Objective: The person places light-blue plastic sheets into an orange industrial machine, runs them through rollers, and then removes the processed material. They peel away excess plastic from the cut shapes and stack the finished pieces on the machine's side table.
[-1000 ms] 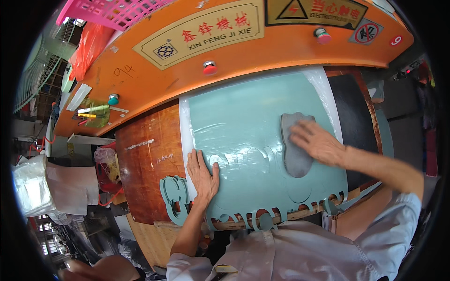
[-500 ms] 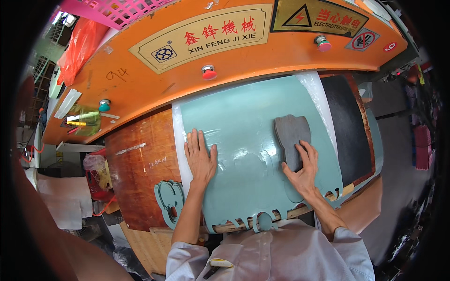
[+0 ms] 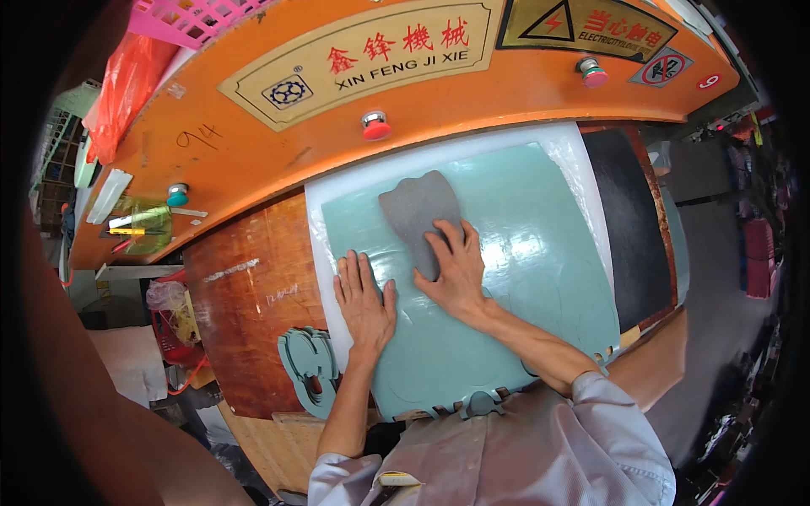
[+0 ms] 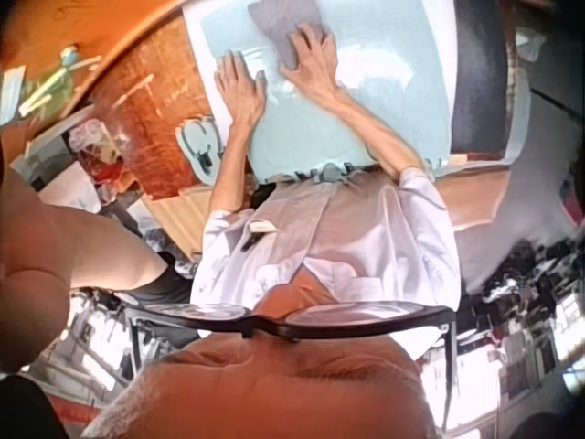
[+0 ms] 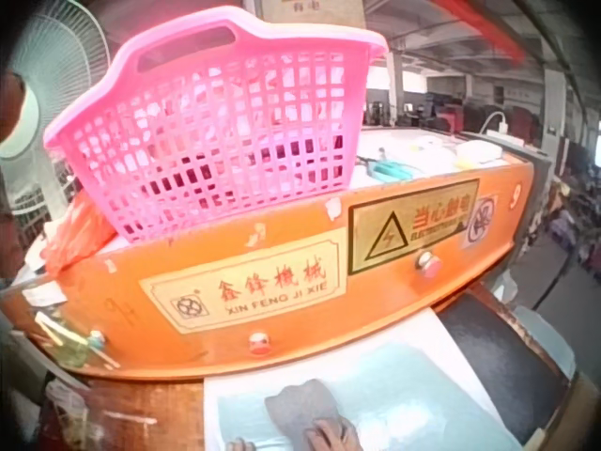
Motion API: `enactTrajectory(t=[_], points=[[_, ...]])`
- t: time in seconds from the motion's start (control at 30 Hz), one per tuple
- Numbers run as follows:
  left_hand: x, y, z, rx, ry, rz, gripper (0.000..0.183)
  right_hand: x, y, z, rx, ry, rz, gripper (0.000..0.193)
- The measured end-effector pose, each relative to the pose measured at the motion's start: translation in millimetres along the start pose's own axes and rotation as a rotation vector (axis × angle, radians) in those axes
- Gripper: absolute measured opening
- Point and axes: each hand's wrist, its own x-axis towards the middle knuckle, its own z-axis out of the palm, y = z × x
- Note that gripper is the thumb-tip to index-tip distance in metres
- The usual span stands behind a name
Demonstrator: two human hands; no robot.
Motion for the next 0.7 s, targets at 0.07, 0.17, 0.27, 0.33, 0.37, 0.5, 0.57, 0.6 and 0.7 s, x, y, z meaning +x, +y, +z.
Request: enactTrajectory(t=[0.07,0.17,0.27,0.33,0.37,0.5,0.57,0.6,0.7], points=[[5,-3,0,-0.004,0.002,0.002,0.071,4,-1,10,0.011,0.038,-0.022,0.064],[8,-4,2,-0.011,0.0,0.006,0.07,3,-6,18,0.015,0.045,0.006,0.064],[9,-7,5,-0.011,-0.006,0.006,0.07,4,-10,23,-0.021,0.052,0.035,0.063],[11,-10,6,-0.015,0.014,0.015,0.069,9,-10,28,-0.057,0.083,0.025,0.063],[11,-12,6,-0.016,0.039,0.017,0.069,10,-12,30,-0.043,0.095,0.003,0.063],[8,-15,3,-0.016,0.04,0.007,0.07,9,-21,37,-0.063,0.114,0.031,0.063],[9,-15,2,-0.007,-0.034,-0.04,0.069,7,-24,37,-0.096,0.09,0.057,0.063],[11,-15,2,-0.069,0.042,0.017,0.067,7,-23,36,-0.098,0.096,0.037,0.062],[14,-19,0,-0.211,0.125,-0.006,0.06,13,-11,26,-0.014,0.04,0.03,0.061]])
